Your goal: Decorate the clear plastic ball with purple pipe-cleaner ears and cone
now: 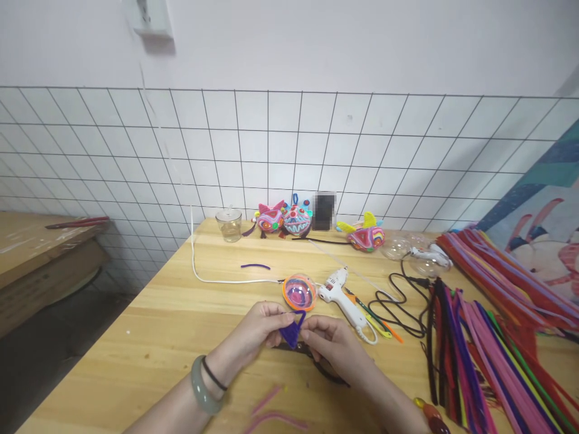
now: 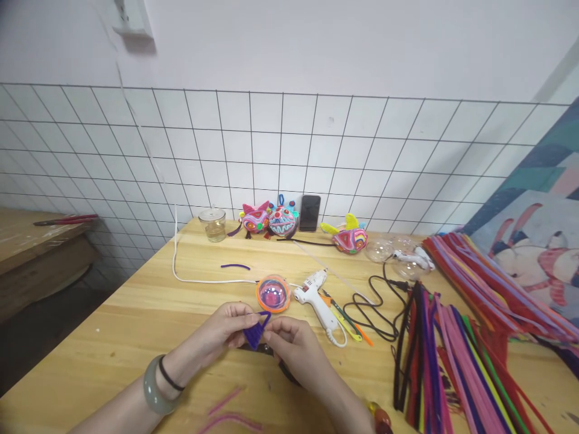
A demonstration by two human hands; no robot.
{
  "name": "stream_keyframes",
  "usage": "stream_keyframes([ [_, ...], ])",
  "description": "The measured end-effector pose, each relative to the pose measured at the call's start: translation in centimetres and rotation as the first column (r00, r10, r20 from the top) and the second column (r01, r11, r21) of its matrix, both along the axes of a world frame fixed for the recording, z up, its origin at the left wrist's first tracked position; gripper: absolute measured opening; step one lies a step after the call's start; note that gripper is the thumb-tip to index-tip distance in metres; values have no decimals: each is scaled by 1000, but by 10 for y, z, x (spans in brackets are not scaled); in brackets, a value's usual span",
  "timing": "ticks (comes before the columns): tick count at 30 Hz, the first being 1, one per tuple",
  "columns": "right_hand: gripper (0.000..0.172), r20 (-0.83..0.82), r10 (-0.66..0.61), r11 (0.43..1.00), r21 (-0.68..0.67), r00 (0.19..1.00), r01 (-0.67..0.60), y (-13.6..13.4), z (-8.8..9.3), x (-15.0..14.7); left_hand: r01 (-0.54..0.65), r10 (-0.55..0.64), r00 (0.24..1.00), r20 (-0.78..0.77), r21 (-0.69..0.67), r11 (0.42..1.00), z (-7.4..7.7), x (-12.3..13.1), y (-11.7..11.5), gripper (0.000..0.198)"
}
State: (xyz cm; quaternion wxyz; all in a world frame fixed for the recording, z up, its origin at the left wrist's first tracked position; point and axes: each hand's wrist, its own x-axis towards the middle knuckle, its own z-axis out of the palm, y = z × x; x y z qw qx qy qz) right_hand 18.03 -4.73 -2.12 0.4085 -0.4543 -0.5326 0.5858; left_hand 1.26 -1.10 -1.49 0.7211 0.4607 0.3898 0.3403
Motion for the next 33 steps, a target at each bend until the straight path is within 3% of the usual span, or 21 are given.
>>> stream_keyframes([
  [12,31,-35,49,999,-19,998,-50,-3,7,1,84,-84,995,49,-12,996,-1,-1,0,27],
  [26,29,-100,119,993,18,988,-118,-3,3,2,124,-81,980,183,-240,963,-3,-3,-3,25],
  [33,26,-84,134,989,79,987,-127,-4,1,0,185,-102,953,286,-277,943,-4,-1,-5,24],
])
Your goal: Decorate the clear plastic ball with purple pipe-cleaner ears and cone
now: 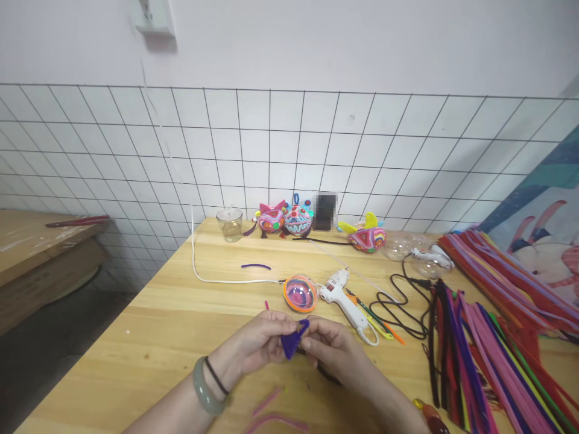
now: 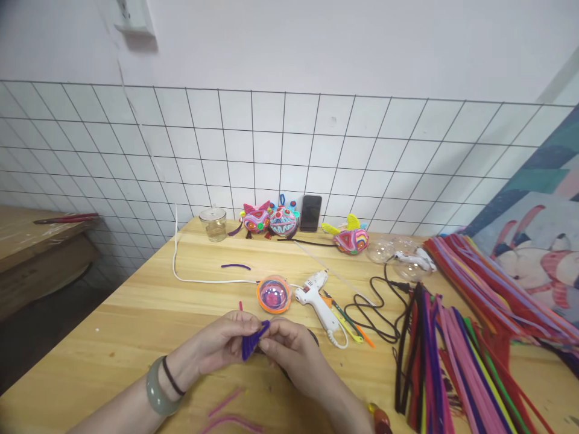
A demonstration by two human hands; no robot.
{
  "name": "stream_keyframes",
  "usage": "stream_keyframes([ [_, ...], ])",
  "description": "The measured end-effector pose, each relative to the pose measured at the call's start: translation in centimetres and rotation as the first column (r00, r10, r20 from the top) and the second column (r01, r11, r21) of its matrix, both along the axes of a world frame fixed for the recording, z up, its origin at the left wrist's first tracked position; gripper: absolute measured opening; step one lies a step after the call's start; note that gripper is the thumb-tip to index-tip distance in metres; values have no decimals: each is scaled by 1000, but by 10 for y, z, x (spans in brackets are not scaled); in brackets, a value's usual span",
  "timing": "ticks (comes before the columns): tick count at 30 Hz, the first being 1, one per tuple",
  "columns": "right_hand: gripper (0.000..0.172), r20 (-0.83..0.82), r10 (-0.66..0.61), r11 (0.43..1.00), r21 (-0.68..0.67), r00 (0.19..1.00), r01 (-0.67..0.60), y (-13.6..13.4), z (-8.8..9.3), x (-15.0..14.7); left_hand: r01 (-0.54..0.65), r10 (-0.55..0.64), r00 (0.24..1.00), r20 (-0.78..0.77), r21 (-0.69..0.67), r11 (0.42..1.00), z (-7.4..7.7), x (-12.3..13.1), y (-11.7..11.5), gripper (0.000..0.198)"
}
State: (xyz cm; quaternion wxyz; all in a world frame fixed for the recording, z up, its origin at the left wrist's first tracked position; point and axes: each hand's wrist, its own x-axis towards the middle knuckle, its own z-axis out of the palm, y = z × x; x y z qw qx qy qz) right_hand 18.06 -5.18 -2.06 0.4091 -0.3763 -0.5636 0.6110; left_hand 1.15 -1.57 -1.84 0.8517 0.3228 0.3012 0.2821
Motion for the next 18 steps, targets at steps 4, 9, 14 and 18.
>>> stream_keyframes([
  [4,28,32,-24,999,47,999,22,0,1,-1,7,-5,999,48,-30,1000,0,1,-1,24],
  [9,27,40,-25,999,47,999,23,-2,6,-2,30,-28,991,134,-14,999,4,4,-3,20],
  [14,23,9,-25,999,49,1000,25,-5,9,-3,36,-35,992,123,-7,999,2,4,-3,21],
  [18,20,7,-42,997,67,999,42,-6,11,-4,27,-23,994,104,-32,999,-2,4,-2,22],
])
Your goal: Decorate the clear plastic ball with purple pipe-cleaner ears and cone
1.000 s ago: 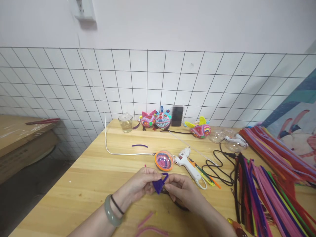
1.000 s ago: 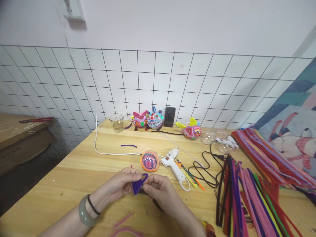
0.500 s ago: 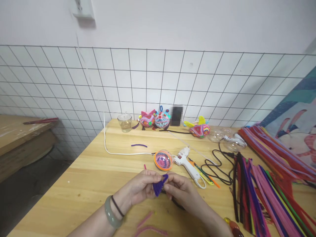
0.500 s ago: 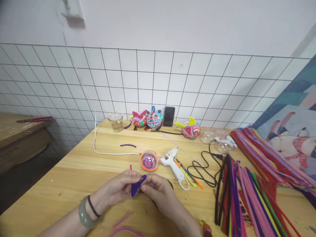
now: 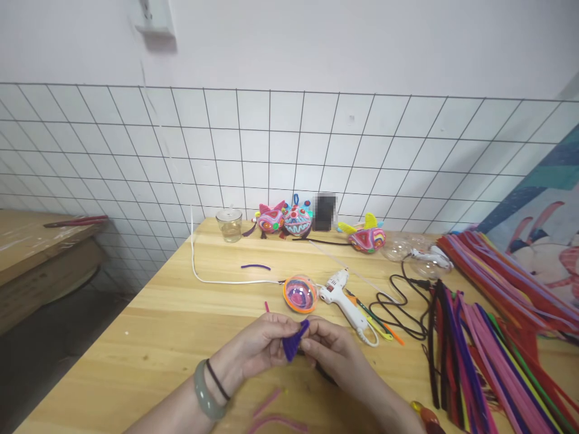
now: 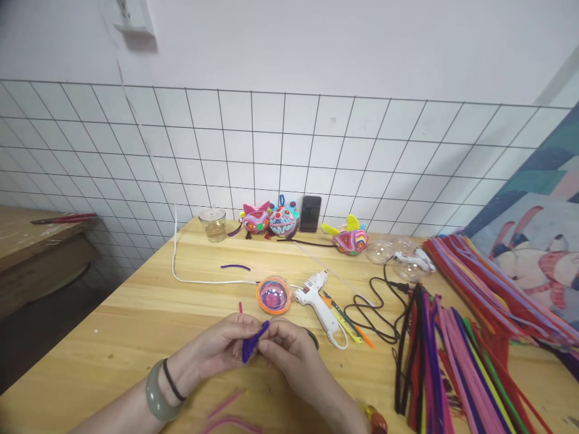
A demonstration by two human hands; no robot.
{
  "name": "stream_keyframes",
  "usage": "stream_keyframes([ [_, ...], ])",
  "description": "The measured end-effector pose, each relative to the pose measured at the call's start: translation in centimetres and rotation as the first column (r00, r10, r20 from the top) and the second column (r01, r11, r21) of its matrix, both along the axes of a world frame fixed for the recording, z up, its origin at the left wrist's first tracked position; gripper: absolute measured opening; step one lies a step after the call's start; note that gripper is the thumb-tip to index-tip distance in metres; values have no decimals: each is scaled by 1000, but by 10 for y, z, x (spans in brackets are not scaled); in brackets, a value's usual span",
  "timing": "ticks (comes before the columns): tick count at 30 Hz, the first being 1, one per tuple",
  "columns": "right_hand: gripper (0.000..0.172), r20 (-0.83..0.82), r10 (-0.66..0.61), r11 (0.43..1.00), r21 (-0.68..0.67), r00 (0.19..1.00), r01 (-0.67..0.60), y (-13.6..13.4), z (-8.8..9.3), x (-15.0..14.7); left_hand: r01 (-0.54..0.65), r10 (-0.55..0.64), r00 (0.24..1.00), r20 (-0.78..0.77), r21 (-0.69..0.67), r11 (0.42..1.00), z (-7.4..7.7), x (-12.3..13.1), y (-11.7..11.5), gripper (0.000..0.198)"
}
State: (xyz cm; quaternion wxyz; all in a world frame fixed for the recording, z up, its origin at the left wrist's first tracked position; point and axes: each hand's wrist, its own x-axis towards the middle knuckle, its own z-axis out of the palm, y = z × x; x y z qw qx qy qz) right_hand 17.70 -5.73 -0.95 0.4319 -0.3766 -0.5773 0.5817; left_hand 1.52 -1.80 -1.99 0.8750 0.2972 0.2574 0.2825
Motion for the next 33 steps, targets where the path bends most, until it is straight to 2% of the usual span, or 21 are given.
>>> stream_keyframes([
  [5,20,3,-6,1000,15,1000,5,0,0,0,30,-31,999,17,24,999,2,2,-2,21],
  [8,22,-22,-20,999,-34,1000,19,3,-6,0,52,-52,999,12,9,999,4,2,-3,21],
  [11,29,-119,-52,994,-98,992,41,6,-14,-1,63,-63,998,21,-13,998,5,1,-3,19],
  [14,37,-214,-68,995,-87,975,50,6,-17,-1,77,-77,997,8,-29,997,6,-1,-2,19],
  [17,30,-128,-64,998,4,990,65,2,-11,-1,89,-93,995,-41,-73,993,10,-2,-3,15],
  [20,15,-6,-90,992,85,996,90,-2,-4,0,102,-111,989,-95,-98,990,14,0,-5,22],
  [23,16,-67,-91,996,4,994,92,-1,0,-1,103,-99,985,-140,25,994,14,3,-6,26],
  [25,23,-122,-97,992,-87,988,87,3,-1,-1,19,18,981,-192,193,981,13,5,-5,28],
  [26,27,-134,-105,988,-126,985,89,6,-1,0,-55,124,969,-214,304,951,14,5,-5,27],
  [27,30,-142,-117,982,-162,983,93,8,-2,1,-124,239,943,-231,423,898,15,5,-5,26],
  [29,34,-153,-131,971,-217,979,96,13,-4,4,-192,449,864,-228,675,712,19,3,-5,25],
  [31,34,-167,-133,966,-241,977,91,16,-5,7,-64,521,819,-238,866,496,24,0,-8,23],
  [32,33,-169,-134,965,-245,976,90,16,-6,8,-4,546,808,-220,925,380,26,-1,-9,23],
  [33,33,-167,-136,964,-248,977,91,17,-7,9,44,553,807,-207,955,294,27,-2,-10,24],
])
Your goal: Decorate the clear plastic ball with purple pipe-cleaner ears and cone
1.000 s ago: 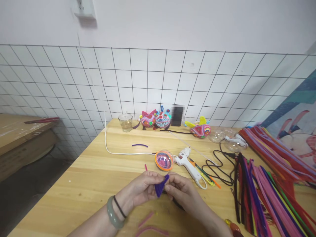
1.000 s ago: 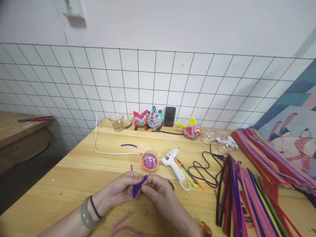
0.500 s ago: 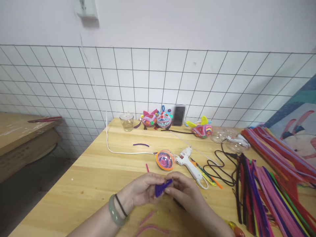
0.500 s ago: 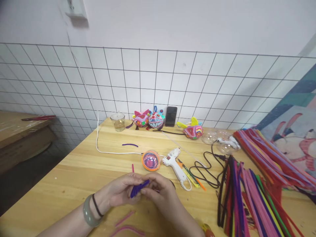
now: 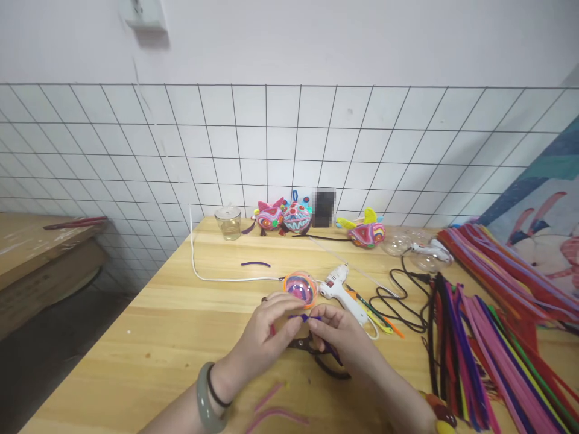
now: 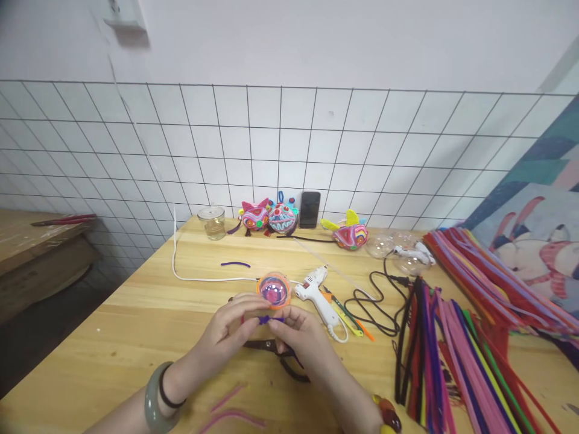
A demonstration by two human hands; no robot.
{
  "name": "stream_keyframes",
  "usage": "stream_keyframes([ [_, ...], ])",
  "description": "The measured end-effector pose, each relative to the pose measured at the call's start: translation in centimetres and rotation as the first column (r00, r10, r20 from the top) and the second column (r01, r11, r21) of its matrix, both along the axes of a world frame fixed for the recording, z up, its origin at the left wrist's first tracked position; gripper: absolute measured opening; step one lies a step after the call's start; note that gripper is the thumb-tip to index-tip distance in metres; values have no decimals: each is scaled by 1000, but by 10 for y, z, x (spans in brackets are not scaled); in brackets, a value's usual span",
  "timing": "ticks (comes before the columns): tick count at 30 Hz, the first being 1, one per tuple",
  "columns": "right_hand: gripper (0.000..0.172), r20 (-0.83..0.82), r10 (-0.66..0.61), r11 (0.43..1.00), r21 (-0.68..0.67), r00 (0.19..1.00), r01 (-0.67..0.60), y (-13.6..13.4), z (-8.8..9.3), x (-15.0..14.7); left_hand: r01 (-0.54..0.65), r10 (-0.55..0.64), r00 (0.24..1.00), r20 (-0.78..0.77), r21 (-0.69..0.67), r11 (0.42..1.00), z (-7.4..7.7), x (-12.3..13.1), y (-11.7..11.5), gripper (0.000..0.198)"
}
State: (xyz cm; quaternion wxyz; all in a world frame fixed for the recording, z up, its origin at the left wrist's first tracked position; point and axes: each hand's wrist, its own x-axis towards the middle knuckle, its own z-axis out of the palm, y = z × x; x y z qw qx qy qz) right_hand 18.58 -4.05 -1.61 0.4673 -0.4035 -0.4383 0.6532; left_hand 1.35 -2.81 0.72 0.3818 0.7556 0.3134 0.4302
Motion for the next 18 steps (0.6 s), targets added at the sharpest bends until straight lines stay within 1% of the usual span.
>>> stream_keyframes([
  [2,33,4,-5,1000,-18,1000,5,0,0,0,2,6,998,-60,128,992,-1,0,-1,27],
  [3,33,-4,-9,1000,-27,1000,9,0,1,0,-25,36,997,-65,176,984,-3,1,-1,27],
  [5,32,-40,-14,999,-32,999,13,-1,2,-2,-56,75,994,-76,231,971,-7,3,0,25],
  [7,30,-83,-14,1000,-22,996,12,-2,2,-5,-70,94,992,-85,252,965,-11,5,1,23],
  [9,29,-115,-13,1000,-19,993,10,-2,0,-7,-94,121,988,-93,256,962,-13,6,2,25],
  [13,32,-184,-37,997,-73,982,24,-4,-4,-7,-174,201,974,-103,222,959,-13,6,2,27],
  [15,35,-197,-49,996,-87,979,32,-5,-4,-7,-202,223,969,-104,182,962,-13,6,1,25],
  [18,39,-155,-59,996,-72,986,48,-6,-1,-8,-220,228,970,-87,92,971,-14,7,0,23],
])
